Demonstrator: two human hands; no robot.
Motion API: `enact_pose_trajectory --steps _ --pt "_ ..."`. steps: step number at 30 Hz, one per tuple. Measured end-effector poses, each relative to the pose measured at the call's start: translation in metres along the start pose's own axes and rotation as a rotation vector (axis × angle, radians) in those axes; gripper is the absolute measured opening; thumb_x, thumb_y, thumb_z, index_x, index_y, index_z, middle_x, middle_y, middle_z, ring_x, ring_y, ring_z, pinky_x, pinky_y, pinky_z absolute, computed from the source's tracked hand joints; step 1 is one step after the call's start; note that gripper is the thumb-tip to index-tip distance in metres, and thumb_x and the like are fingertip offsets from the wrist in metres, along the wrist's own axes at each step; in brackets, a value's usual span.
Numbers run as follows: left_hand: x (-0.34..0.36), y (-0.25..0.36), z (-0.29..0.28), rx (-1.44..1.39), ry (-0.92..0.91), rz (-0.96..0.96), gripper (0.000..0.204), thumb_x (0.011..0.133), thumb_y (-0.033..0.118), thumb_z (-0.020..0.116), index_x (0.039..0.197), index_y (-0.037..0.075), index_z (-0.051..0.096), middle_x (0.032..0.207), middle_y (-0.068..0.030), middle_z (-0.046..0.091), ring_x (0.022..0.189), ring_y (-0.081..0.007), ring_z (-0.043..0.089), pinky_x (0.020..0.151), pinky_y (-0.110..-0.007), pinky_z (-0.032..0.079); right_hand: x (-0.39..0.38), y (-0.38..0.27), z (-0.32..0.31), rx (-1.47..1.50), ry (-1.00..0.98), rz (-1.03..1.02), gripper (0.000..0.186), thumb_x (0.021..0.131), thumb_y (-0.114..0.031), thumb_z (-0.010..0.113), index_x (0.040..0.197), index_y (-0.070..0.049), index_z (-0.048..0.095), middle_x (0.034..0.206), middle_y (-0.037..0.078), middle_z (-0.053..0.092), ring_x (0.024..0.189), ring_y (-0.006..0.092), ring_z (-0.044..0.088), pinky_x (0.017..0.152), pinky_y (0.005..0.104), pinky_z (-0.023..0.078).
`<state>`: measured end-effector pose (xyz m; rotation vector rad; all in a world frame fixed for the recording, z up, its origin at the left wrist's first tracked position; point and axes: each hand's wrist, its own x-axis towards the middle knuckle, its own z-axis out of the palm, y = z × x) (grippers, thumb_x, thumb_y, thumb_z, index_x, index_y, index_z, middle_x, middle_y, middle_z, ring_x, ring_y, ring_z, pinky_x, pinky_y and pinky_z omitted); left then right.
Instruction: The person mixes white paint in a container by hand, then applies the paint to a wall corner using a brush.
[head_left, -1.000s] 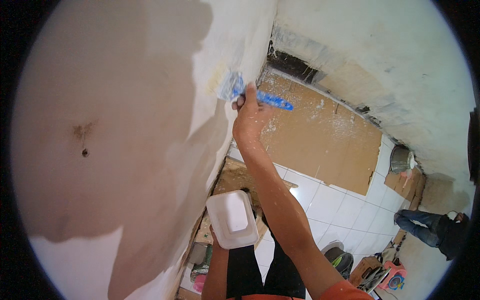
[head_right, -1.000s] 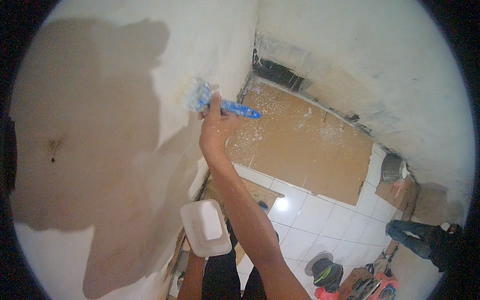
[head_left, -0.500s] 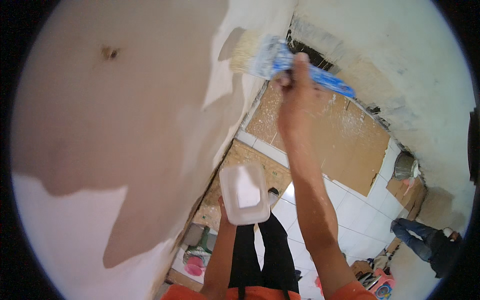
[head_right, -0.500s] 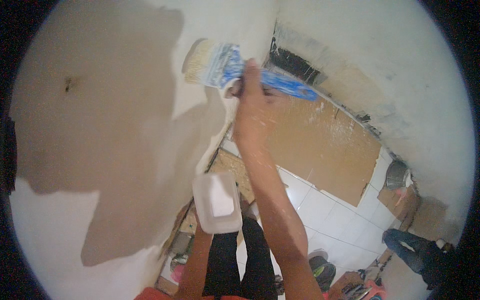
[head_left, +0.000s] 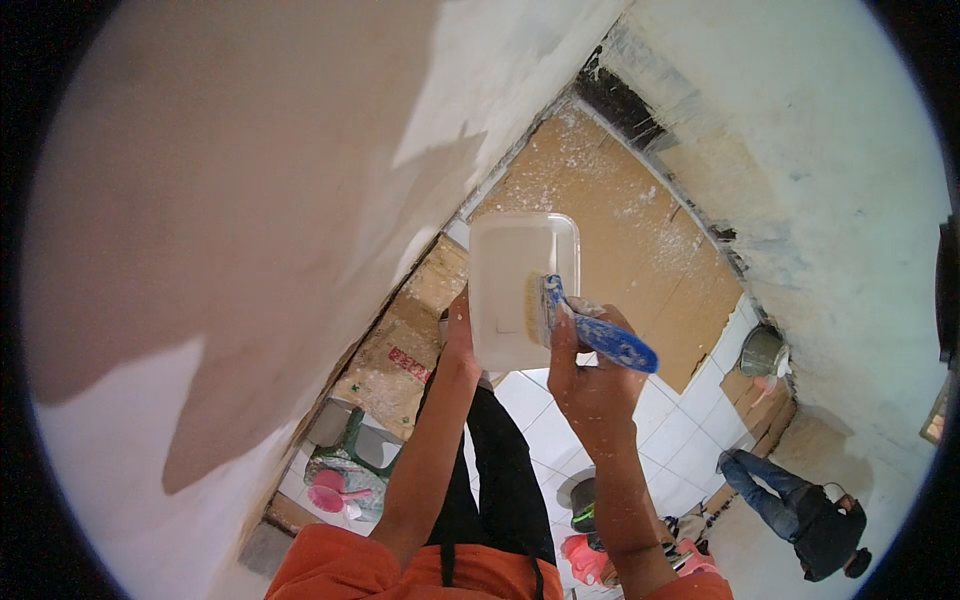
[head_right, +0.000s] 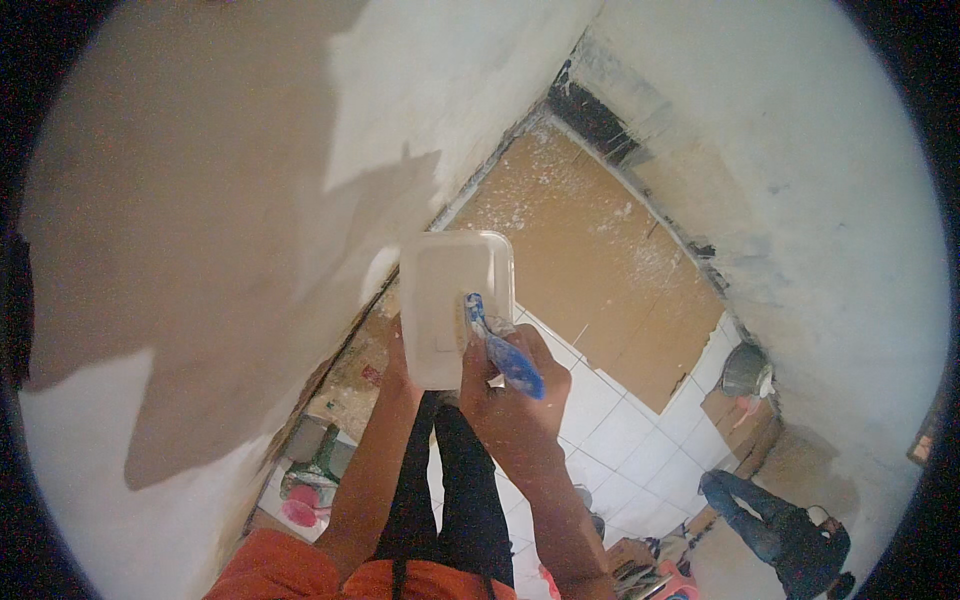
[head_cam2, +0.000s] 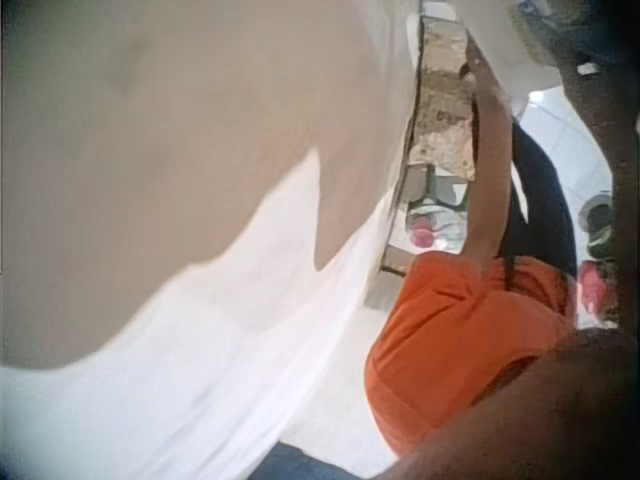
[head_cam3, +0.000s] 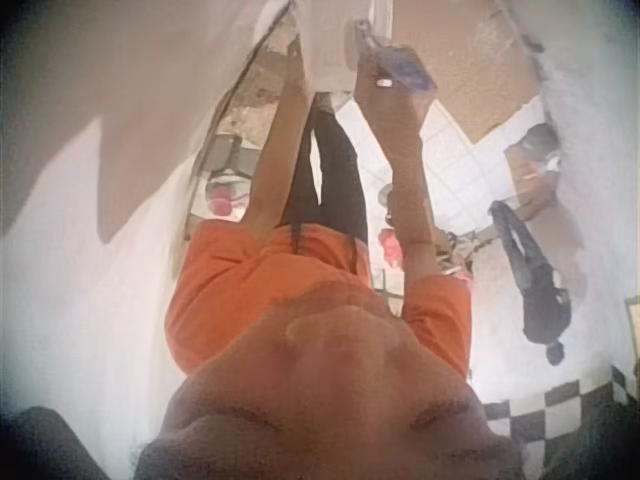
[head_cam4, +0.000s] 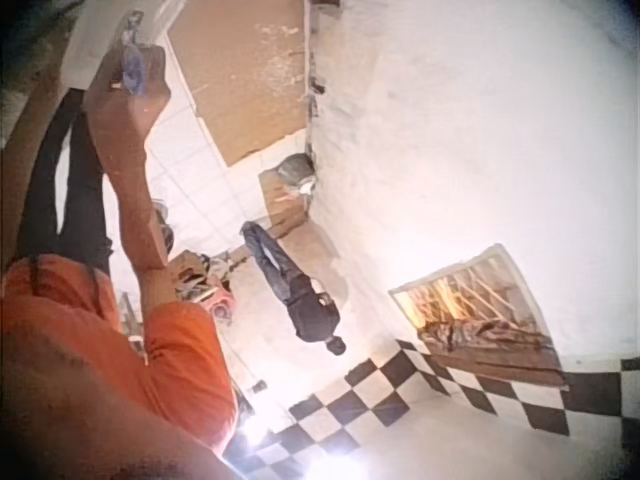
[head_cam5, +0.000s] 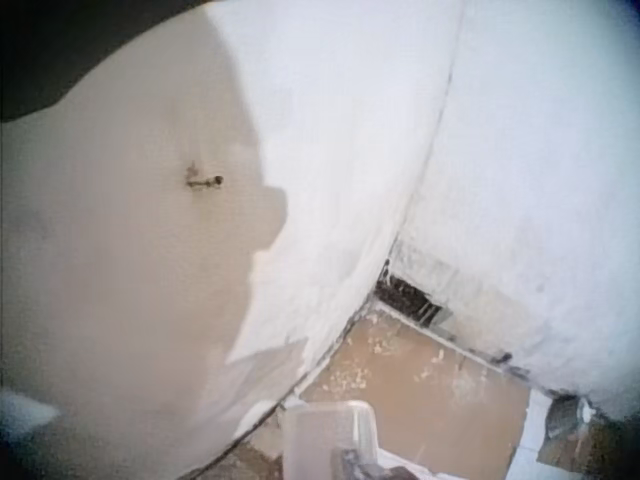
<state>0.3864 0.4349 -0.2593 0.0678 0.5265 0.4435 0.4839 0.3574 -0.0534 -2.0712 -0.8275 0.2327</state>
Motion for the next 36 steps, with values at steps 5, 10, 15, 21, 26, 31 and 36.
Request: enact_pose_trajectory --steps 5,10,15,21,26,31,36 --pt "-0.006 -0.006 0.018 0.081 -0.020 0.011 0.039 0.097 0.030 0.047 0.128 0.006 0.053 0.113 -0.0085 0.062 0.099 -0.0201 0.063 0.081 -0.036 0.056 -0.004 0.025 0.023 -0.089 -0.084 -0.050 0.006 0.082 -0.003 0.065 0.083 0.001 0.060 0.070 0.015 0.058 0.057 0.0296 0.063 0.047 0.0364 0.048" --pt "-0.011 -0.002 0.026 -0.053 -0.030 -0.024 0.040 0.097 0.031 0.048 0.127 0.006 0.053 0.112 -0.0091 0.063 0.096 -0.0213 0.065 0.078 -0.035 0.057 0.004 -0.001 0.012 -0.074 0.027 -0.150 0.006 0.082 -0.001 0.066 0.082 0.004 0.064 0.071 0.013 0.062 0.057 0.0204 0.064 0.050 0.0291 0.048" --pt "0.003 -0.002 -0.006 -0.041 0.085 0.050 0.040 0.097 0.029 0.046 0.127 0.005 0.053 0.113 -0.0097 0.063 0.099 -0.0227 0.064 0.082 -0.037 0.055 -0.006 0.009 0.015 0.002 0.040 -0.110 0.009 0.084 -0.001 0.064 0.089 0.006 0.064 0.076 0.014 0.065 0.061 0.0175 0.065 0.053 0.0274 0.049" --pt "0.019 0.005 0.008 0.020 0.188 0.067 0.037 0.098 0.025 0.042 0.126 0.003 0.053 0.112 -0.0107 0.063 0.097 -0.0232 0.064 0.079 -0.038 0.056 0.001 0.038 0.029 0.134 0.116 -0.087 0.010 0.088 -0.002 0.062 0.092 0.007 0.061 0.082 0.015 0.065 0.064 0.0154 0.065 0.054 0.0267 0.052" --pt "0.033 0.014 -0.002 0.258 0.059 0.075 0.042 0.096 0.031 0.042 0.126 0.003 0.053 0.113 -0.0123 0.062 0.099 -0.0261 0.064 0.081 -0.039 0.056 0.039 0.029 0.022 0.515 0.361 0.344 0.010 0.091 -0.004 0.061 0.092 0.006 0.058 0.080 0.013 0.064 0.062 0.0141 0.062 0.051 0.0281 0.050" --pt "0.041 0.036 0.019 0.360 0.121 0.143 0.047 0.094 0.036 0.041 0.126 0.004 0.053 0.113 -0.0130 0.062 0.101 -0.0279 0.063 0.085 -0.042 0.055 0.085 0.046 0.011 1.176 0.351 0.529 0.013 0.094 -0.014 0.059 0.092 -0.001 0.057 0.075 0.006 0.057 0.063 0.0117 0.055 0.057 0.0283 0.048" --pt "0.031 0.058 0.024 -0.067 -0.105 0.113 0.047 0.093 0.037 0.044 0.126 0.005 0.054 0.116 -0.0119 0.062 0.102 -0.0283 0.063 0.085 -0.043 0.055 0.162 0.030 0.034 1.691 0.430 0.516 0.013 0.094 -0.012 0.059 0.085 -0.004 0.054 0.072 0.004 0.053 0.063 0.0105 0.053 0.054 0.0229 0.048"
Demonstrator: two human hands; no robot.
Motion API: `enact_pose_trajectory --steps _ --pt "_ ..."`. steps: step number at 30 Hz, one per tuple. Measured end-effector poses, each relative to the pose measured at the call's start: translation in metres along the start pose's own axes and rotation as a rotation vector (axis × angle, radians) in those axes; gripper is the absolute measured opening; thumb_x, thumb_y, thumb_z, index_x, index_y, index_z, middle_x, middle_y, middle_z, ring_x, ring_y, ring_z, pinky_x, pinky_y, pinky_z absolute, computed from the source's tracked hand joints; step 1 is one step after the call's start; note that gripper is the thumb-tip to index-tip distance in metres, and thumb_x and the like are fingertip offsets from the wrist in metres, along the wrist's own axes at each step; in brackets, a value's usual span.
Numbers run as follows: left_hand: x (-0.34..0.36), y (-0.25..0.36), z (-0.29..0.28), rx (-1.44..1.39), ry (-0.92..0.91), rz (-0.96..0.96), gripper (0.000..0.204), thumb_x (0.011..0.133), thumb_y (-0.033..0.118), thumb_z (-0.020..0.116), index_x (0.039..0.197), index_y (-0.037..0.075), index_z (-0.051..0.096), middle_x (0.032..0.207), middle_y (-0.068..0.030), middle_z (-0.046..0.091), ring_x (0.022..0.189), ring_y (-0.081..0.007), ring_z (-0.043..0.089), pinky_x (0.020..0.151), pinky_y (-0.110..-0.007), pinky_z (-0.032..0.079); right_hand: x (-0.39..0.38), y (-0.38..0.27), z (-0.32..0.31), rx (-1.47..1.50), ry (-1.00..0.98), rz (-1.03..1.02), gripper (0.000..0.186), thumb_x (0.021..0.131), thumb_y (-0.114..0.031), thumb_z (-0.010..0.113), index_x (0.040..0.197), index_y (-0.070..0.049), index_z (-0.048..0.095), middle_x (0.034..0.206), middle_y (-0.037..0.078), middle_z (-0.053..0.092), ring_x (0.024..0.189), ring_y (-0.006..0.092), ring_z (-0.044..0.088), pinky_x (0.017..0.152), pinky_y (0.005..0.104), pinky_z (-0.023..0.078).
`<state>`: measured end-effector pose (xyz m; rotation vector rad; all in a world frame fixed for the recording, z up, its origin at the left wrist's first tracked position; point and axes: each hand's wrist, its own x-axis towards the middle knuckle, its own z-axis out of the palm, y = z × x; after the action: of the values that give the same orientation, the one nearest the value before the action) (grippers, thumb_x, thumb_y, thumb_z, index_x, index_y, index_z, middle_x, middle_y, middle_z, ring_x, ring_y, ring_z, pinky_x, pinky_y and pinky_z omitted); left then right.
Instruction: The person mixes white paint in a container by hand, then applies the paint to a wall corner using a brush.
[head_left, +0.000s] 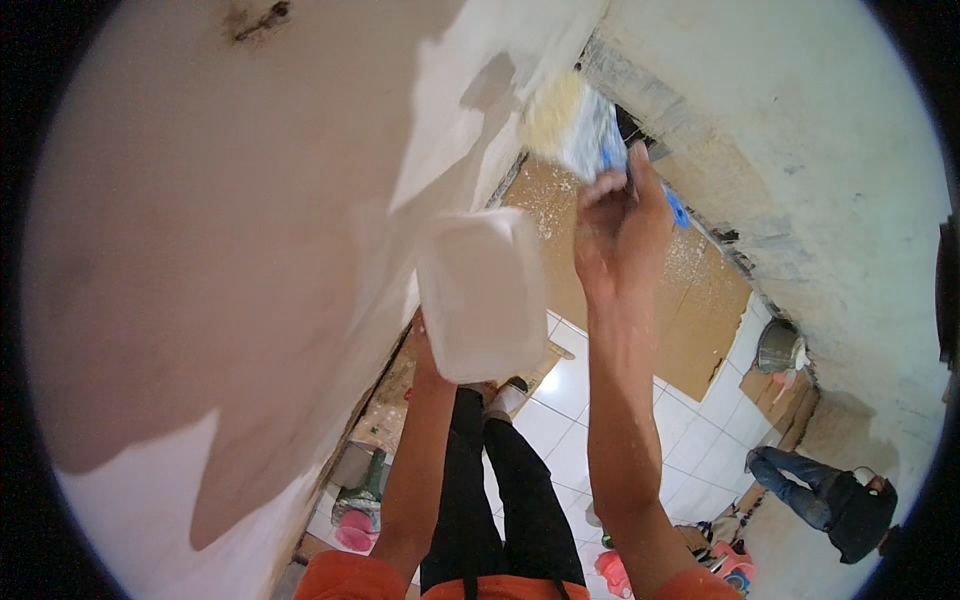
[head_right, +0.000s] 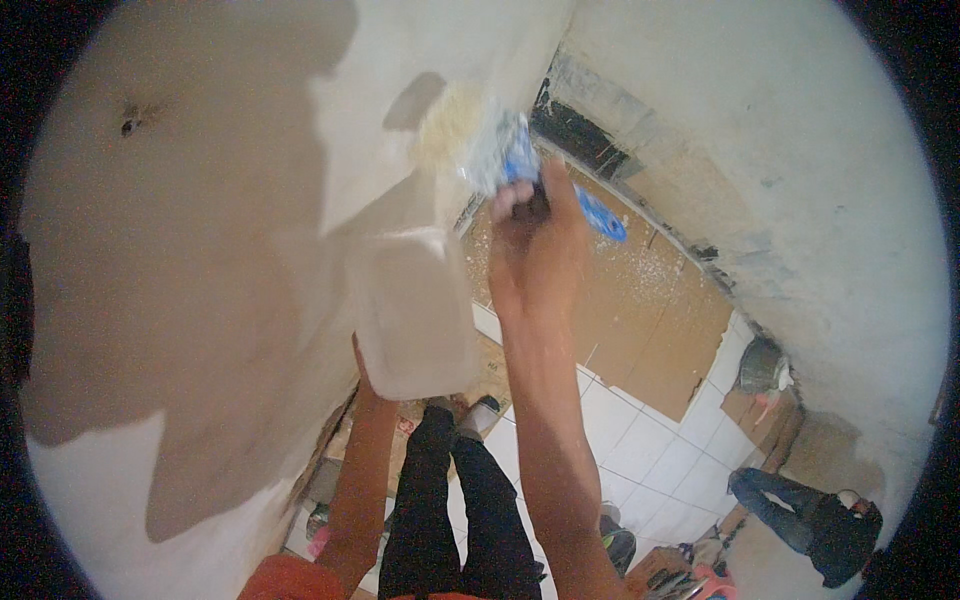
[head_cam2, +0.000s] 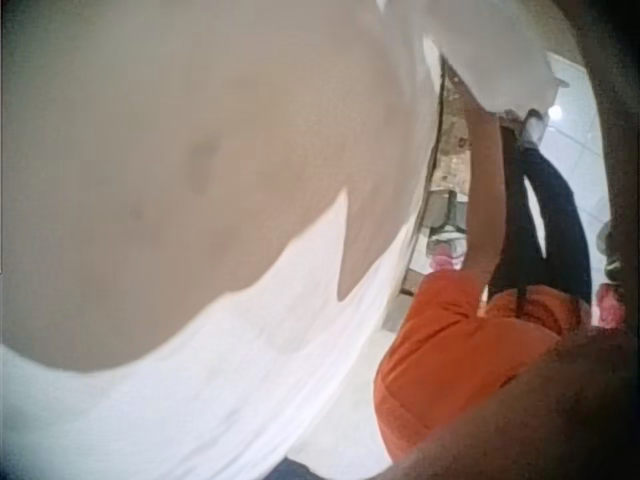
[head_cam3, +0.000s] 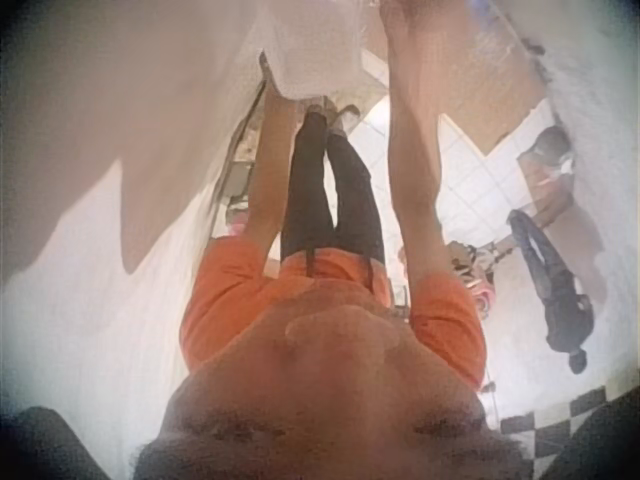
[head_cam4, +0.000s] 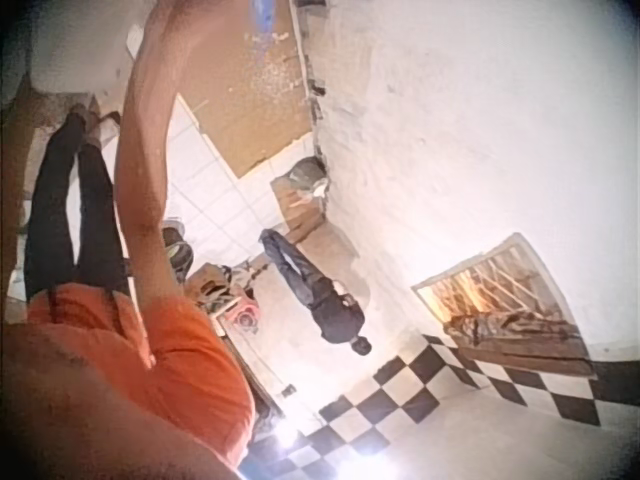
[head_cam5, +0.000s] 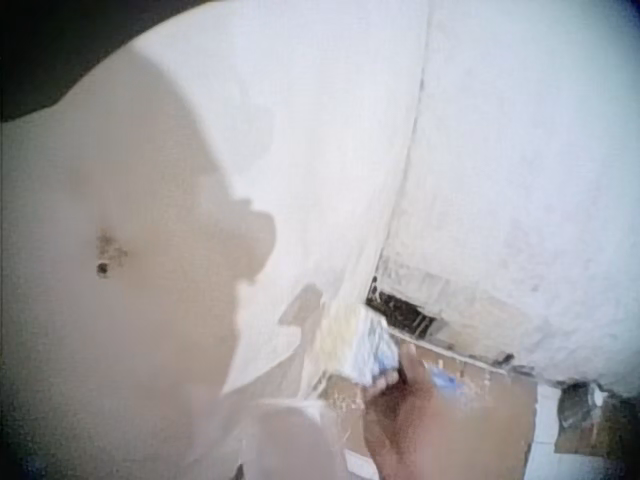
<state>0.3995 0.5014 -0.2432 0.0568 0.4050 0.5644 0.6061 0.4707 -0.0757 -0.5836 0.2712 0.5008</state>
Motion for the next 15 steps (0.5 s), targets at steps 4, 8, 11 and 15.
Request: enact_pose_trajectory --steps 4,8,11,15 --pt "-0.029 0.004 -0.041 0.006 0.088 -0.016 0.049 0.093 0.039 0.044 0.127 0.005 0.052 0.117 -0.0125 0.061 0.103 -0.0287 0.063 0.085 -0.044 0.055 0.043 0.035 0.021 0.215 -0.063 0.038 0.015 0.094 -0.013 0.059 0.087 -0.002 0.053 0.079 0.007 0.055 0.062 0.0110 0.052 0.057 0.0216 0.050" --pt "-0.073 -0.003 -0.108 0.002 0.266 -0.045 0.052 0.093 0.042 0.044 0.129 0.006 0.051 0.119 -0.0133 0.060 0.104 -0.0292 0.062 0.086 -0.046 0.055 0.086 0.101 -0.032 0.185 0.016 0.072 0.014 0.095 -0.012 0.058 0.088 -0.002 0.053 0.080 0.006 0.054 0.065 0.0108 0.053 0.058 0.0225 0.053" --pt "-0.105 -0.008 -0.159 0.001 0.379 -0.080 0.054 0.094 0.045 0.043 0.131 0.006 0.049 0.121 -0.0139 0.060 0.104 -0.0296 0.062 0.086 -0.047 0.054 0.105 0.127 -0.074 0.068 0.163 -0.054 0.015 0.094 -0.013 0.059 0.088 -0.001 0.053 0.080 0.005 0.054 0.067 0.0122 0.055 0.061 0.0251 0.056" --pt "-0.135 -0.013 -0.209 -0.005 0.459 -0.142 0.057 0.094 0.048 0.043 0.133 0.007 0.047 0.123 -0.0148 0.059 0.105 -0.0301 0.062 0.087 -0.049 0.054 0.109 0.124 -0.074 -0.226 0.325 -0.152 0.018 0.091 -0.011 0.060 0.094 0.004 0.051 0.082 0.009 0.055 0.069 0.0175 0.059 0.062 0.0311 0.058"
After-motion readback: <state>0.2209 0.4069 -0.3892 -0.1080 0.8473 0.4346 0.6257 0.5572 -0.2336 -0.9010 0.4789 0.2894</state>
